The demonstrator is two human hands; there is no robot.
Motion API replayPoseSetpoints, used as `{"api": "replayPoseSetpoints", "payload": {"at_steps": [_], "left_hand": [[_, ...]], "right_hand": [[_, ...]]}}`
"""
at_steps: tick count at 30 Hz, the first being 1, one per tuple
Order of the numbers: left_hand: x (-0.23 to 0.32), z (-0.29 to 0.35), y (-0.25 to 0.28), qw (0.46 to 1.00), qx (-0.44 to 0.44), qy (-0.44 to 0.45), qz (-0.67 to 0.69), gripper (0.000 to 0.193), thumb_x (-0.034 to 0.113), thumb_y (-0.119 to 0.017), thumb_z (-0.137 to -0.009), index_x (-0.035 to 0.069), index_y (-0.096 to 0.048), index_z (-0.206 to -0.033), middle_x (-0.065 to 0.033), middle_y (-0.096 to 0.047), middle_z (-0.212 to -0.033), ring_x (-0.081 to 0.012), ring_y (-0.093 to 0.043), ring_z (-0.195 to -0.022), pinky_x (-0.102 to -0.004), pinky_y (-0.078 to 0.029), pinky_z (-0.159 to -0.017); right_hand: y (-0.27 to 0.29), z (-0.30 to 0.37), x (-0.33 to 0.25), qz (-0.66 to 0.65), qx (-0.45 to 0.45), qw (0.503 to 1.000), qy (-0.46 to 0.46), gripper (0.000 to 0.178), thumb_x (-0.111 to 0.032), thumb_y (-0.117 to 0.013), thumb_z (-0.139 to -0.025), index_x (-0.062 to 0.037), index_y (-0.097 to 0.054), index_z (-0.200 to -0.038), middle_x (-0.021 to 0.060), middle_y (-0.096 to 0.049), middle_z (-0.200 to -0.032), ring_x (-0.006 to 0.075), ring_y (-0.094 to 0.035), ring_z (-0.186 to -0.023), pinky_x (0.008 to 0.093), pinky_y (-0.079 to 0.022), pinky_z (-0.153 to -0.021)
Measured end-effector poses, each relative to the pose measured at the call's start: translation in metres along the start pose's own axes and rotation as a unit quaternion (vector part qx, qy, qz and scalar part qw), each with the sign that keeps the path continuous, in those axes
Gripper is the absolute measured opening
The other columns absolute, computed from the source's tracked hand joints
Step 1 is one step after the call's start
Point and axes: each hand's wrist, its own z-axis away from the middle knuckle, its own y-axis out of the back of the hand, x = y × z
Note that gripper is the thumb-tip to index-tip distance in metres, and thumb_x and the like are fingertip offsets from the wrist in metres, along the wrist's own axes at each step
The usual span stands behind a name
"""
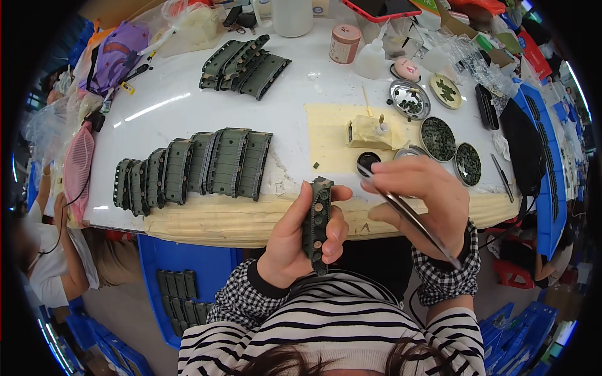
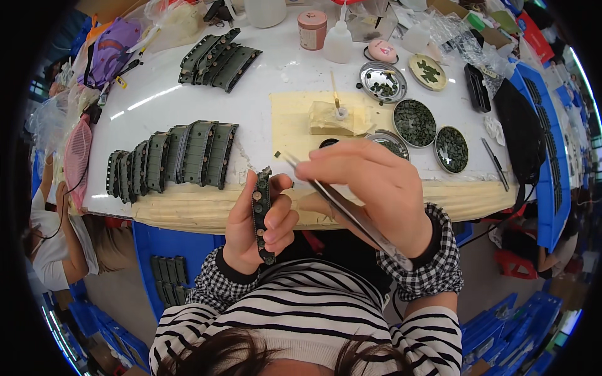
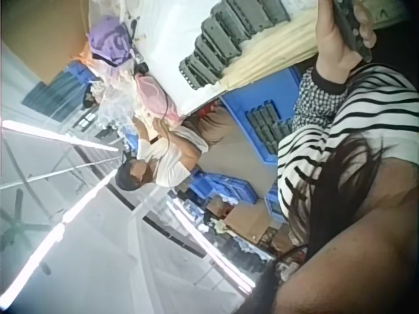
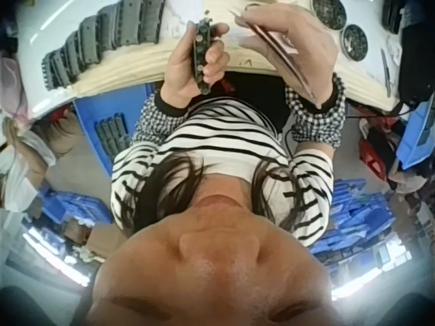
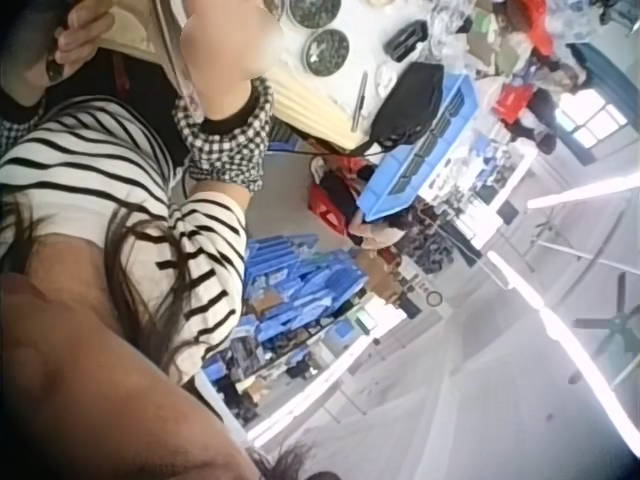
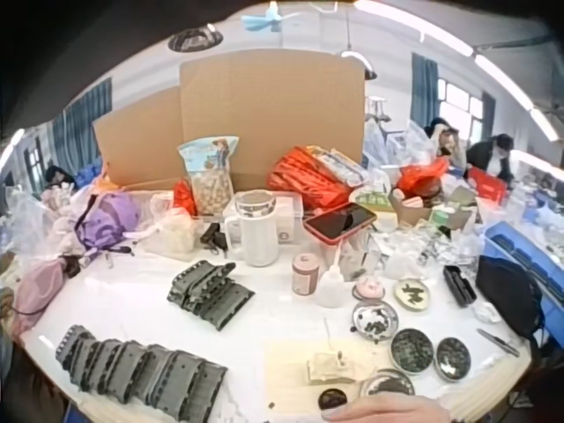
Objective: Assembling small plastic parts into toy tank hulls and organizing them into storage crates.
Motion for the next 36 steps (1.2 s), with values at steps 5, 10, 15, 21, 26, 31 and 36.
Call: {"api": "replayPoseSetpoints", "payload": {"at_steps": [5, 10, 15, 21, 26, 31, 36], "left_hand": [[-0.001, 0.001, -0.003, 1.000, 0.012, 0.010, -0.003, 0.057, 0.048, -0.026, -0.106, 0.001, -0.046, -0.131, -0.0098, -0.060, -0.077, -0.0164, -0.054, -0.060, -0.0279, -0.046, -0.050], [-0.003, 0.002, -0.003, 1.000, 0.026, 0.013, -0.001, 0.054, 0.048, -0.026, -0.106, 0.005, -0.049, -0.129, -0.0108, -0.061, -0.076, -0.0170, -0.057, -0.061, -0.0276, -0.048, -0.051], [-0.003, 0.003, -0.003, 0.999, 0.031, 0.014, -0.007, 0.054, 0.048, -0.026, -0.106, 0.005, -0.049, -0.129, -0.0109, -0.060, -0.076, -0.0167, -0.057, -0.061, -0.0280, -0.048, -0.051], [-0.003, 0.003, -0.002, 0.999, 0.042, 0.026, -0.013, 0.056, 0.048, -0.025, -0.106, 0.002, -0.048, -0.128, -0.0106, -0.061, -0.076, -0.0161, -0.058, -0.059, -0.0284, -0.048, -0.052], [-0.003, 0.003, -0.001, 0.998, 0.042, 0.026, -0.032, 0.057, 0.048, -0.024, -0.106, 0.000, -0.047, -0.128, -0.0106, -0.061, -0.077, -0.0161, -0.058, -0.059, -0.0284, -0.048, -0.052], [-0.003, 0.003, -0.002, 0.997, 0.052, 0.031, -0.039, 0.057, 0.048, -0.024, -0.106, 0.000, -0.047, -0.128, -0.0102, -0.061, -0.077, -0.0162, -0.058, -0.060, -0.0284, -0.048, -0.052], [-0.004, 0.003, 0.000, 0.998, 0.046, 0.032, -0.036, 0.056, 0.047, -0.024, -0.106, 0.000, -0.048, -0.126, -0.0103, -0.061, -0.077, -0.0165, -0.058, -0.059, -0.0282, -0.048, -0.051]], "right_hand": [[0.007, -0.008, -0.010, -0.026, -0.055, 0.998, 0.005, 0.030, -0.013, -0.082, -0.068, -0.0015, -0.073, -0.093, 0.0091, -0.068, -0.080, 0.0232, -0.066, -0.073, 0.0309, -0.050, -0.065], [0.001, -0.011, -0.006, -0.031, -0.046, 0.998, 0.023, 0.031, -0.013, -0.082, -0.067, -0.0006, -0.073, -0.093, 0.0082, -0.067, -0.077, 0.0226, -0.065, -0.070, 0.0309, -0.049, -0.062], [0.002, -0.012, -0.005, -0.039, -0.050, 0.998, 0.017, 0.030, -0.013, -0.082, -0.067, -0.0002, -0.073, -0.093, 0.0081, -0.067, -0.077, 0.0224, -0.065, -0.070, 0.0309, -0.049, -0.061], [0.002, -0.016, -0.001, -0.032, -0.063, 0.997, 0.032, 0.028, -0.010, -0.080, -0.070, -0.0016, -0.072, -0.095, 0.0079, -0.066, -0.078, 0.0219, -0.065, -0.070, 0.0301, -0.049, -0.062], [0.001, -0.017, 0.001, -0.037, -0.073, 0.996, 0.039, 0.026, -0.007, -0.079, -0.071, -0.0021, -0.071, -0.095, 0.0075, -0.065, -0.076, 0.0221, -0.065, -0.070, 0.0301, -0.050, -0.062], [0.004, -0.019, 0.002, -0.042, -0.091, 0.994, 0.035, 0.025, -0.006, -0.079, -0.071, -0.0014, -0.071, -0.094, 0.0073, -0.064, -0.075, 0.0224, -0.065, -0.070, 0.0305, -0.050, -0.061], [0.001, -0.019, 0.002, -0.039, -0.081, 0.995, 0.045, 0.022, -0.005, -0.079, -0.070, -0.0016, -0.071, -0.091, 0.0068, -0.063, -0.074, 0.0215, -0.064, -0.068, 0.0303, -0.049, -0.059]]}}
